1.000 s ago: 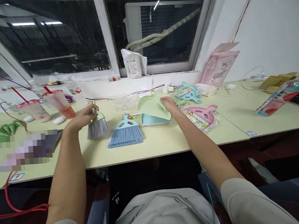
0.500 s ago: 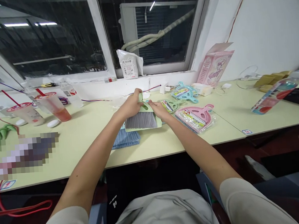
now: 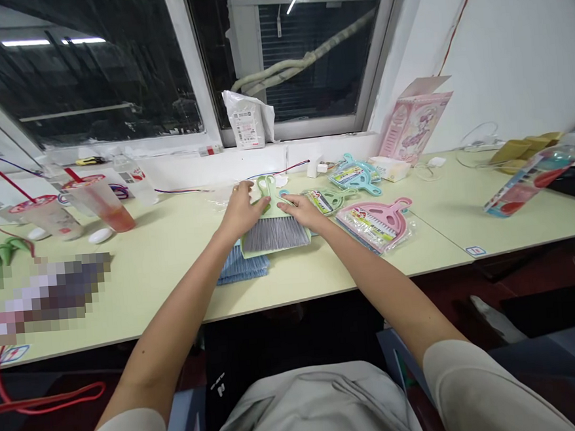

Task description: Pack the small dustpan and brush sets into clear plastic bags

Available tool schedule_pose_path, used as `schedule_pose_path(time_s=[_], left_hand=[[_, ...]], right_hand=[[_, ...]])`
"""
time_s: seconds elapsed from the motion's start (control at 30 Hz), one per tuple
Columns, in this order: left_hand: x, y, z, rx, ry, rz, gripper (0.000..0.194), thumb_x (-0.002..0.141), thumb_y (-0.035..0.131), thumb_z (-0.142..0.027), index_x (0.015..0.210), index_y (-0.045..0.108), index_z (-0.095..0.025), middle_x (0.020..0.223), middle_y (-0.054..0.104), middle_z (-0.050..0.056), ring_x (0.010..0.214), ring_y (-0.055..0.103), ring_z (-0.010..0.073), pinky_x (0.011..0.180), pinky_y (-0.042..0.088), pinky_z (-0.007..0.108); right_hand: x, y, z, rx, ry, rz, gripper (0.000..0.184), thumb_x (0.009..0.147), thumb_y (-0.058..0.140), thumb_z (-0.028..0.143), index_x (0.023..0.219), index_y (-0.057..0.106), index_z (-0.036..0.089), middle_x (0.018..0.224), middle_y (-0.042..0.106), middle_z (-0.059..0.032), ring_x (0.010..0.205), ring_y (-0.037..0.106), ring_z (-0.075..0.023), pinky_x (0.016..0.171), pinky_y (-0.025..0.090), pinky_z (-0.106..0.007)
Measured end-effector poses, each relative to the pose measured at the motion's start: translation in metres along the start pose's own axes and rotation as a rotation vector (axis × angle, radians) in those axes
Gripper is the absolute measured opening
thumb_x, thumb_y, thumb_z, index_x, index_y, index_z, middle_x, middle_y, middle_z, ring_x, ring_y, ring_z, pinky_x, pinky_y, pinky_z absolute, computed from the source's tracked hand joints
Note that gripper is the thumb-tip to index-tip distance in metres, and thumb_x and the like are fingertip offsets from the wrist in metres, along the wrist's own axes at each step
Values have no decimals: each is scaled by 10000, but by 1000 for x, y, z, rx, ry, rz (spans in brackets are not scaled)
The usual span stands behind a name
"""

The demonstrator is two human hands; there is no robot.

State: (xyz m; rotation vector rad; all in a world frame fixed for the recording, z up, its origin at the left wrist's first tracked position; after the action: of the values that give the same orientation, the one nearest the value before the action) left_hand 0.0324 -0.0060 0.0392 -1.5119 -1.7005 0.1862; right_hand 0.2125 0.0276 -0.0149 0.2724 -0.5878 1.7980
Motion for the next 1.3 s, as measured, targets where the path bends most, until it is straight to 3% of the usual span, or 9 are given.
schedule_pose_path(time_s=[0.07,0.13,0.33,0.5,1.0,1.1,1.17,1.23,1.3], left_hand=[[-4,7,16,-224,-71,219,543,875,720,-497,1291,611,-166,1167,687,133,1012,661,283,891,511,411],[-9,12,25,-369,-65,323,483,868,705,-528,1174,668,-156,1046,712,98,942,667,254,852,505,370],[-15,22,27,-415,16,236,364,857,667,-423,1098,709,-154,1030,727,70,943,649,234,873,486,352],[-18,22,23,-390,63,172,300,856,633,-363,1052,727,-156,1034,728,70,991,637,247,889,481,356],[-23,22,18,-378,-19,142,194,818,662,-352,905,722,-188,810,678,7,776,594,190,735,455,312],[-15,7,24,-378,-39,106,303,869,648,-448,951,752,-175,910,750,54,830,647,213,764,494,320],[-6,-17,43,-313,-70,-6,343,915,597,-465,987,752,-168,954,772,86,829,676,222,774,519,332],[2,-47,68,-119,-67,-161,275,912,587,-383,980,749,-171,950,775,96,856,696,234,822,530,340],[9,-61,95,120,-64,-152,198,864,617,-298,945,761,-189,982,785,100,949,702,267,907,519,356]], right_hand=[[0,0,0,0,0,-15,338,865,708,533,904,769,203,936,696,-27,1059,622,-256,1010,439,-358],[0,3,1,-8,-3,-9,337,860,708,523,925,774,199,922,697,-25,1058,625,-254,1010,442,-355],[-2,5,5,5,29,-6,332,826,739,528,901,755,205,933,711,-21,1045,636,-249,987,455,-347],[-7,13,2,156,177,94,387,787,778,567,915,769,202,913,738,-17,970,659,-237,907,481,-327],[-12,15,6,227,285,63,317,662,868,486,713,736,201,770,722,-16,927,666,-248,865,483,-336],[-9,4,3,225,297,-5,295,666,857,465,760,764,202,865,757,-24,988,674,-241,930,472,-341],[-7,-11,-4,220,338,-99,277,662,857,435,792,779,203,904,773,-25,1007,683,-238,961,470,-345],[-6,-25,-15,259,395,-182,272,657,860,403,820,780,199,892,779,-27,965,700,-240,928,495,-345],[-6,-35,-25,353,440,-232,279,659,856,381,843,770,189,858,780,-34,884,712,-243,839,529,-342]])
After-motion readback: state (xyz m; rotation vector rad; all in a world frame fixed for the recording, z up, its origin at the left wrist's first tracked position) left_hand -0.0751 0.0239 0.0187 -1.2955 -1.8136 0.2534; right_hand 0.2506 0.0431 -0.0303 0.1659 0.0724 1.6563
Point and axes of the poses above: each hand's wrist, its own x-axis towards the middle knuckle, its own y-axis out of the palm, z = x × y, the point moved 7 cm from there along x, towards the middle knuckle
